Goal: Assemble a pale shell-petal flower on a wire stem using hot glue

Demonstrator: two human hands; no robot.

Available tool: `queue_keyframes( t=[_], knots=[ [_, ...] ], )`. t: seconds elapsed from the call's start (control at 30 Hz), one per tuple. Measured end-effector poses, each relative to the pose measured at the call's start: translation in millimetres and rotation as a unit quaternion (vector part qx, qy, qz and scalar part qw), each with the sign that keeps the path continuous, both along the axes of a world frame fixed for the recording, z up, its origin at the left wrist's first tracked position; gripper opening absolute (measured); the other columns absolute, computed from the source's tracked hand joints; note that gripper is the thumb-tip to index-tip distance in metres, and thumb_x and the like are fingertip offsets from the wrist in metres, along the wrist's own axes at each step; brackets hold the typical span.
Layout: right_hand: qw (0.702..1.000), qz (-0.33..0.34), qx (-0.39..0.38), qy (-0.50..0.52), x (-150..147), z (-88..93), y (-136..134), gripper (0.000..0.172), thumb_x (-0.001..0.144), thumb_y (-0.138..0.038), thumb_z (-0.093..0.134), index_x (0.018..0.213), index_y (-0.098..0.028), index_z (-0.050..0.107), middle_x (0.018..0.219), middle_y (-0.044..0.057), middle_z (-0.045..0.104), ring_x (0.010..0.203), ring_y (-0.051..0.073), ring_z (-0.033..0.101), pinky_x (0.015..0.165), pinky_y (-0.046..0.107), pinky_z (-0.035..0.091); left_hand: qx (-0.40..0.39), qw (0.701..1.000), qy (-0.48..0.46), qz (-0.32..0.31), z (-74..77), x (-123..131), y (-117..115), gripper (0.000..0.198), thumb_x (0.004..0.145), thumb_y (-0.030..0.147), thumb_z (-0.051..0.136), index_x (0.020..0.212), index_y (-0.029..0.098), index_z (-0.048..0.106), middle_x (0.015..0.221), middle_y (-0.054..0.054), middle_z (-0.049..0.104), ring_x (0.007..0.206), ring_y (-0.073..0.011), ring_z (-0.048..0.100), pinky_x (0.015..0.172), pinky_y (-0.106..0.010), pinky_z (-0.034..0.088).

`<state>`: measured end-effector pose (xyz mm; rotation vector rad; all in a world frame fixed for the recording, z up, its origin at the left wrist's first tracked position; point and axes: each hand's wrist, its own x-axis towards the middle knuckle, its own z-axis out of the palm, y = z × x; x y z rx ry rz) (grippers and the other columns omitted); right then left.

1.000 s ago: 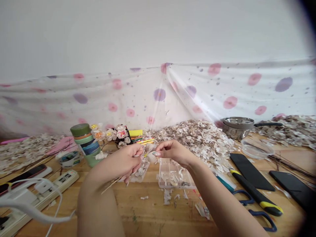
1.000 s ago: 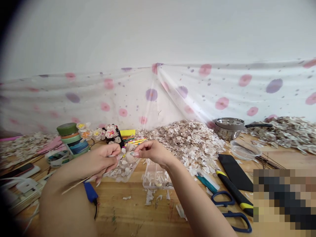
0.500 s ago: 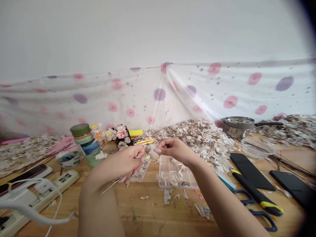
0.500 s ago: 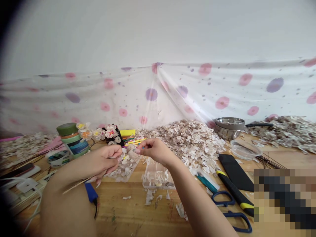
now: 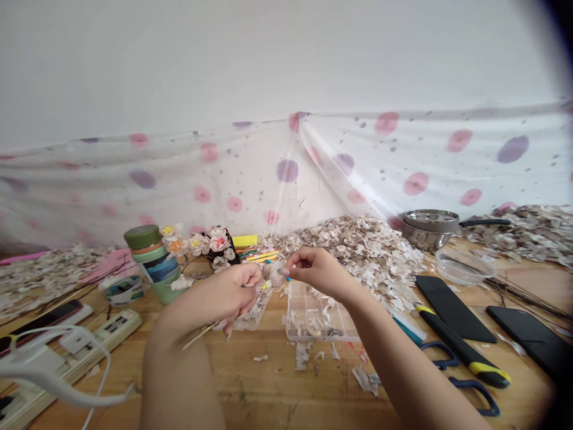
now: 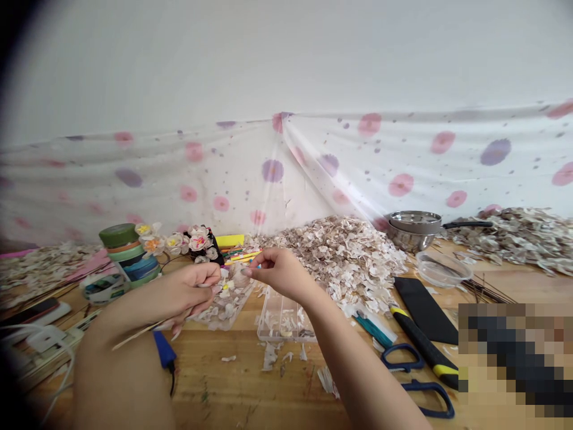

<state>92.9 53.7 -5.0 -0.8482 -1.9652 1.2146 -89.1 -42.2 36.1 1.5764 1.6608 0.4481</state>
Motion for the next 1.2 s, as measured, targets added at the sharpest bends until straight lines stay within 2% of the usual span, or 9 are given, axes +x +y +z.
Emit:
queue_keyframes(
  t=[0.13, 0.37, 0.5, 0.63, 0.87, 0.97, 1.07, 1.2],
  knots=[
    [1.0, -0.009, 0.015, -0.018, -0.2, 0.4, 0.1, 0.016, 0.073, -0.032, 0.073, 0.073, -0.017, 0.068, 0.06, -0.005, 0.043, 0.056, 0.01, 0.039, 0.053, 0.025, 0.027, -0.01, 1.0, 0.013, 0.004, 3.2, 5.0, -0.5, 0.01, 0.083, 0.022, 0.041, 0.076, 0.022, 0.034, 0.055, 0.009, 0.041, 0.033, -0.0047, 0.031, 0.033, -0.016, 0.037],
    [0.998, -0.026, 0.033, -0.039, -1.5, 1.1, -1.2, 0.015, 0.074, -0.031, 0.073, 0.072, -0.017, 0.068, 0.062, -0.004, 0.046, 0.058, 0.01, 0.042, 0.054, 0.025, 0.03, -0.016, 1.0, 0.008, 0.002, 3.9, 5.1, -2.6, 0.01, 0.079, 0.017, 0.042, 0.076, 0.022, 0.033, 0.054, 0.01, 0.04, 0.034, -0.0047, 0.032, 0.032, -0.015, 0.035],
    [0.997, -0.034, 0.049, -0.045, -4.2, -0.4, -1.4, 0.014, 0.074, -0.031, 0.073, 0.072, -0.017, 0.068, 0.064, -0.004, 0.048, 0.061, 0.011, 0.044, 0.057, 0.026, 0.032, -0.014, 1.0, 0.019, -0.006, 3.5, 3.9, -2.6, 0.01, 0.079, 0.017, 0.041, 0.074, 0.021, 0.033, 0.057, 0.009, 0.041, 0.035, -0.0045, 0.034, 0.033, -0.016, 0.038],
    [0.995, -0.055, 0.071, -0.047, -5.0, -1.7, -1.0, 0.011, 0.074, -0.026, 0.071, 0.081, -0.018, 0.069, 0.066, -0.004, 0.049, 0.063, 0.012, 0.045, 0.058, 0.026, 0.033, -0.002, 1.0, 0.023, -0.019, 2.3, 2.8, 1.3, 0.009, 0.077, 0.018, 0.042, 0.073, 0.021, 0.034, 0.059, 0.008, 0.042, 0.039, -0.0052, 0.034, 0.035, -0.016, 0.039],
    [0.99, -0.081, 0.114, -0.031, 3.7, 5.2, -3.6, 0.008, 0.079, -0.024, 0.068, 0.084, -0.018, 0.068, 0.074, -0.001, 0.055, 0.068, 0.013, 0.049, 0.062, 0.026, 0.037, -0.005, 1.0, -0.003, -0.014, -1.7, -3.2, 7.2, 0.012, 0.074, 0.019, 0.046, 0.072, 0.022, 0.034, 0.057, 0.008, 0.042, 0.039, -0.0065, 0.036, 0.036, -0.018, 0.042],
    [0.984, -0.036, 0.176, -0.02, 6.3, 5.6, -6.1, 0.003, 0.08, -0.017, 0.067, 0.082, -0.019, 0.07, 0.081, 0.001, 0.058, 0.072, 0.013, 0.053, 0.068, 0.027, 0.041, -0.005, 1.0, -0.008, 0.001, -3.2, -6.2, 9.0, 0.014, 0.075, 0.023, 0.048, 0.074, 0.022, 0.034, 0.056, 0.009, 0.043, 0.037, -0.0063, 0.034, 0.036, -0.019, 0.043],
    [0.972, 0.028, 0.232, -0.029, 5.0, 2.1, -8.2, 0.009, 0.082, -0.013, 0.067, 0.083, -0.019, 0.073, 0.085, 0.003, 0.06, 0.079, 0.015, 0.057, 0.075, 0.029, 0.045, -0.004, 1.0, -0.011, 0.009, -4.8, -8.7, 11.4, 0.018, 0.078, 0.03, 0.05, 0.077, 0.022, 0.034, 0.054, 0.01, 0.041, 0.037, -0.0062, 0.033, 0.037, -0.02, 0.045],
    [0.966, 0.035, 0.251, -0.055, -0.1, -3.1, -10.5, 0.011, 0.085, -0.014, 0.066, 0.087, -0.019, 0.075, 0.087, 0.003, 0.058, 0.082, 0.015, 0.059, 0.077, 0.029, 0.046, -0.007, 1.0, -0.012, 0.014, -6.2, -9.6, 12.2, 0.018, 0.077, 0.029, 0.05, 0.078, 0.022, 0.033, 0.053, 0.01, 0.041, 0.037, -0.0062, 0.033, 0.036, -0.019, 0.044]
  ],
)
